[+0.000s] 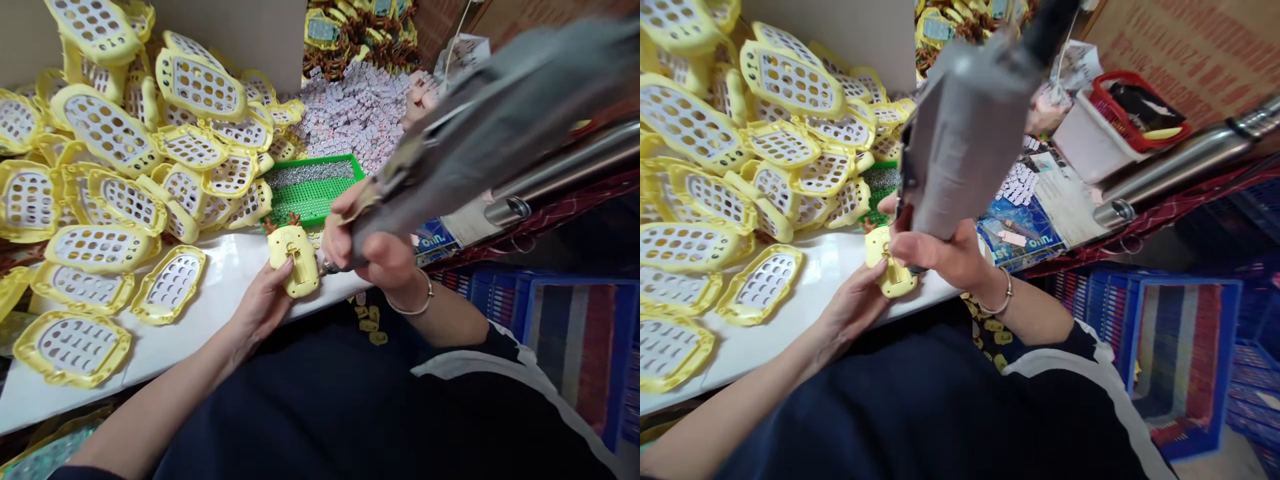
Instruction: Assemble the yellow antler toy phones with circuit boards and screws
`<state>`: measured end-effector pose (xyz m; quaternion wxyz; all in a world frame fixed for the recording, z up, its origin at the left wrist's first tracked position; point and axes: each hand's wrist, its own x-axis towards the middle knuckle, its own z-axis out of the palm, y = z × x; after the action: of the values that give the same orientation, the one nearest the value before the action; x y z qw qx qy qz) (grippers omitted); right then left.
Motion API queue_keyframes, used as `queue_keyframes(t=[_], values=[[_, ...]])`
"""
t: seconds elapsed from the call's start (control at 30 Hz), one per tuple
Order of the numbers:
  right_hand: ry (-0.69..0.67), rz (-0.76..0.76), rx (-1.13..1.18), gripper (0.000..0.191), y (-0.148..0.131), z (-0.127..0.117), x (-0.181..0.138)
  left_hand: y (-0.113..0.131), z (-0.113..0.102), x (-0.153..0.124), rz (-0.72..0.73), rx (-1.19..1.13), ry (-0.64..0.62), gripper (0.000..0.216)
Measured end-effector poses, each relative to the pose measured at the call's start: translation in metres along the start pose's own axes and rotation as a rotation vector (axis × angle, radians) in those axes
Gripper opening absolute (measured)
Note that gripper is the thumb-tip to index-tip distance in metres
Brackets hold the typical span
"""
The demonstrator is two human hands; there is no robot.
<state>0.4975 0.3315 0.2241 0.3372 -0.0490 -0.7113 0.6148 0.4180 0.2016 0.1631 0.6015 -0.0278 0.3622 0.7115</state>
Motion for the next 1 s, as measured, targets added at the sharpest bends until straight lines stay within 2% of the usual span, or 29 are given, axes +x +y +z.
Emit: queue_keyframes(t=[0.03,0.1,0.2,0.27,0.43,0.63,0.7,0.8,1.0], values=[[0.027,-0.053,0.084,0.032,-0.005,-0.005,0.006,0.0,-0.001,0.0,-0.005,0.014,-0.006,0.037],[0.178,-0.146,0.164,0.023,-0.009,-0.019,0.021,0.0,-0.002,0.001,-0.012,0.037,-0.011,0.042],[0.477,-0.201,0.013,0.022,0.003,-0.046,0.043,0.001,-0.002,0.001,-0.022,0.038,-0.007,0.049],[0.557,-0.184,-0.088,0.026,0.02,-0.065,0.054,0.002,-0.002,0.001,-0.041,0.029,-0.002,0.052],[0.583,-0.121,-0.207,0.04,0.057,-0.09,0.063,0.002,-0.001,0.002,-0.061,0.007,0.006,0.055],[0.49,0.107,-0.664,0.061,0.063,-0.097,0.057,0.002,-0.001,0.001,-0.079,0.003,0.016,0.053],[0.453,0.158,-0.75,0.064,0.064,-0.099,0.056,0.002,-0.001,0.001,-0.076,0.009,0.017,0.054],[0.426,0.152,-0.748,0.065,0.066,-0.1,0.055,0.002,-0.001,0.001,-0.065,0.022,0.016,0.058],[0.55,-0.001,-0.514,0.062,0.054,-0.091,0.062,0.001,-0.002,0.002,-0.043,0.016,-0.004,0.058]])
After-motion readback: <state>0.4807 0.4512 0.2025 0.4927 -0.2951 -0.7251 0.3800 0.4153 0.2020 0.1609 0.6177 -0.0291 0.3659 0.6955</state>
